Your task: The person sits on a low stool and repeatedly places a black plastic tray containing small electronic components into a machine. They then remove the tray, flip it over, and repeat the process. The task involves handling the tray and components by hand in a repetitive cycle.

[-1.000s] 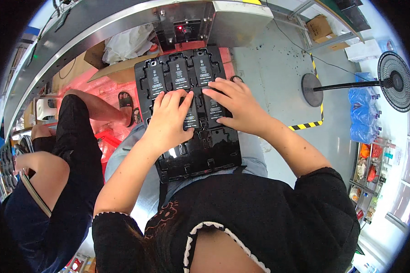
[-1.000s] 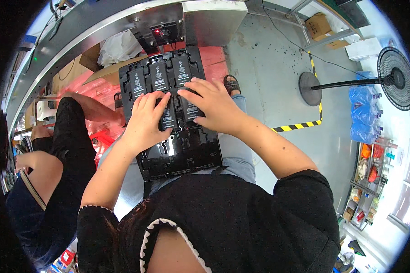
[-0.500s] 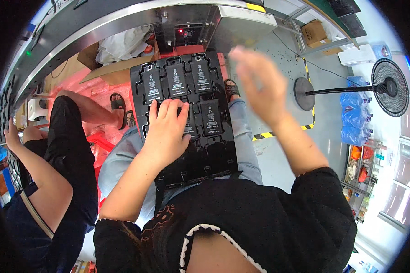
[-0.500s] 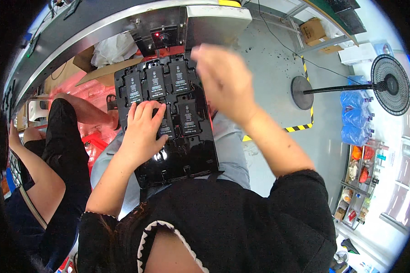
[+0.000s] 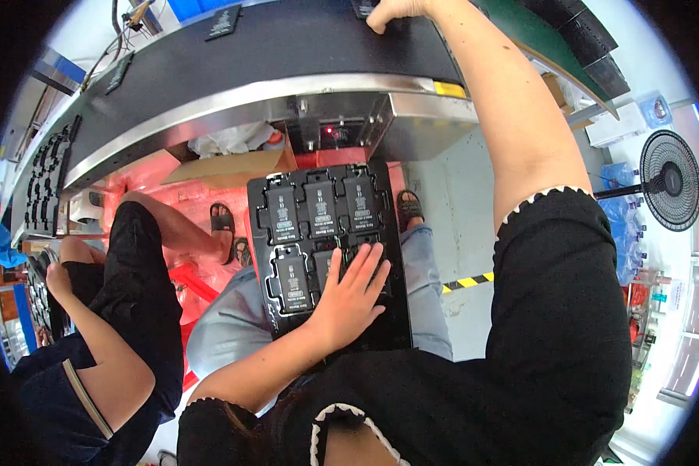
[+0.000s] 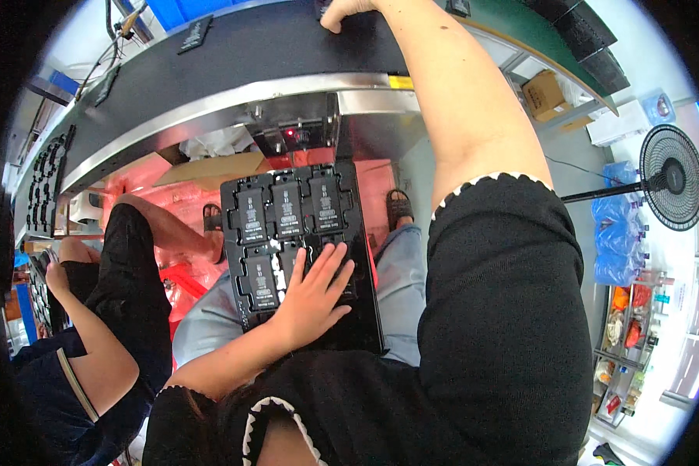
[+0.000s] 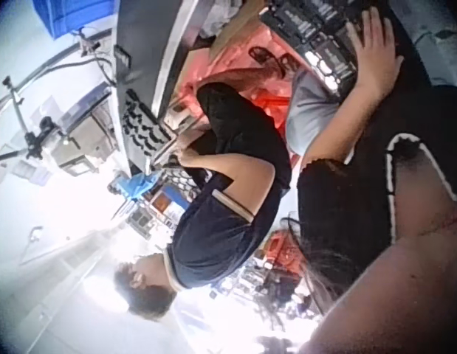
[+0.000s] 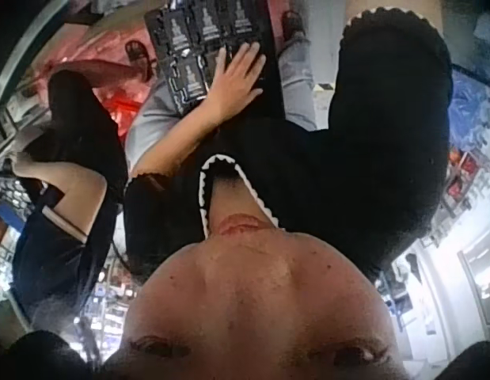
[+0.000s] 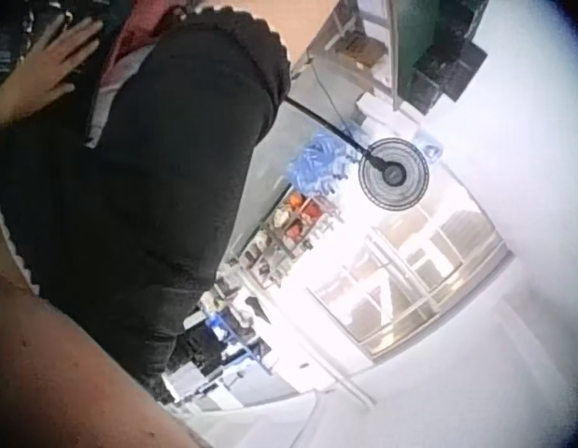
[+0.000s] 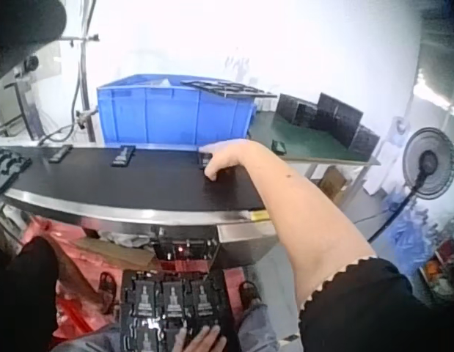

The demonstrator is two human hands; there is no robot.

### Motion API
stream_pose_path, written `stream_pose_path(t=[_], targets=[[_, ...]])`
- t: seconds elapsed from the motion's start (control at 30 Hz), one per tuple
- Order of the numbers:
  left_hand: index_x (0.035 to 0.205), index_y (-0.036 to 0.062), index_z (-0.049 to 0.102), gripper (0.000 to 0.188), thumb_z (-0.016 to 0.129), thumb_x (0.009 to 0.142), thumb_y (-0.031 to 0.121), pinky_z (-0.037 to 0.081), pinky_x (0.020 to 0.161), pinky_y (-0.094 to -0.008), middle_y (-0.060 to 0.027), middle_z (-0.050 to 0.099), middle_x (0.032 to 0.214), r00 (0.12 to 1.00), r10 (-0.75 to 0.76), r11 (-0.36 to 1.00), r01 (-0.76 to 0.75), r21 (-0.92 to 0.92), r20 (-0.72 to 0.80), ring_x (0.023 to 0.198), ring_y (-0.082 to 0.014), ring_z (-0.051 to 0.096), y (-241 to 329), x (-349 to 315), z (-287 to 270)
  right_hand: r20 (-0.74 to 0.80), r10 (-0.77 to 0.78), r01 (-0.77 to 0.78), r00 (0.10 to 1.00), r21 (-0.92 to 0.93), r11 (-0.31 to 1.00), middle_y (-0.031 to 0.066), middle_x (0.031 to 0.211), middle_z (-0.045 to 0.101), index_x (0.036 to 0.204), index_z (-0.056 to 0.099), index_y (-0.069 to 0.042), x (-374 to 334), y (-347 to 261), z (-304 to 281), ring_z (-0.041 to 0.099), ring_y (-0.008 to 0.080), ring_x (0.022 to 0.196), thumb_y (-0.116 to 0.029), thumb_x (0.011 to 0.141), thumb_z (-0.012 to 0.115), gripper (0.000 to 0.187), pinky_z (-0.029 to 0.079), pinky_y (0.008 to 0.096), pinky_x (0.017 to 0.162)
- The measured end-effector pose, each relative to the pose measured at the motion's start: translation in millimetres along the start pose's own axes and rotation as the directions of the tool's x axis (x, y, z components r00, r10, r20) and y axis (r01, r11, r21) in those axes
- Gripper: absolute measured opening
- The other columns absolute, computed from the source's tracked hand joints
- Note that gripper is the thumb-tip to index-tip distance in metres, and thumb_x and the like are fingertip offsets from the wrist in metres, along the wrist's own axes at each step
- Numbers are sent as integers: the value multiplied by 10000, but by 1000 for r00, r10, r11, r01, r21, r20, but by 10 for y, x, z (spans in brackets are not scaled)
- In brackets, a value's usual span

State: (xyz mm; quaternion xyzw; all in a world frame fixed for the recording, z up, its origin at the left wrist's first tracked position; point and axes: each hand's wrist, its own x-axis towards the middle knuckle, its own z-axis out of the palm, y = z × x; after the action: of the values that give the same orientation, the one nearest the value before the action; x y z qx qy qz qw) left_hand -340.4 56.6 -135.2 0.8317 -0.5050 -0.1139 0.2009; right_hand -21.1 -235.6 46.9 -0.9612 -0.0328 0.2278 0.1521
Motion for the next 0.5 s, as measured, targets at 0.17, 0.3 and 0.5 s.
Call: stream_pose_path(t=[0.17, 0.3, 0.5], targets=[[1414, 42, 431, 750, 747, 784, 301, 206, 1126, -622, -155, 347, 1491, 1000, -16, 997, 15, -76, -12, 1408, -337, 319, -23, 113, -138, -180, -139, 106, 974, -183, 977, 225, 1403, 506, 1466, 355, 45, 78, 467, -150, 589, 303, 1149, -280, 572, 825, 1061, 502, 367, 941], [1352, 34, 495, 681, 749, 774, 288, 295, 1054, -578, -132, 413, 1445, 997, -43, 999, 41, -26, -65, 1355, -304, 388, -13, 214, -166, -198, -69, 61, 978, -46, 997, 206, 1261, 621, 1408, 456, 45, -175, 612, -187, 607, 274, 1113, -249, 590, 812, 939, 494, 355, 935], [1291, 31, 545, 625, 754, 756, 277, 291, 1055, -576, -126, 464, 1361, 989, -136, 978, 143, 150, -52, 1330, -303, 400, 47, 233, -277, -715, -55, 199, 697, 118, 973, 211, 1220, 621, 1345, 525, 29, -143, 895, 261, 611, 274, 1072, -326, 629, 829, 855, 487, 373, 915]])
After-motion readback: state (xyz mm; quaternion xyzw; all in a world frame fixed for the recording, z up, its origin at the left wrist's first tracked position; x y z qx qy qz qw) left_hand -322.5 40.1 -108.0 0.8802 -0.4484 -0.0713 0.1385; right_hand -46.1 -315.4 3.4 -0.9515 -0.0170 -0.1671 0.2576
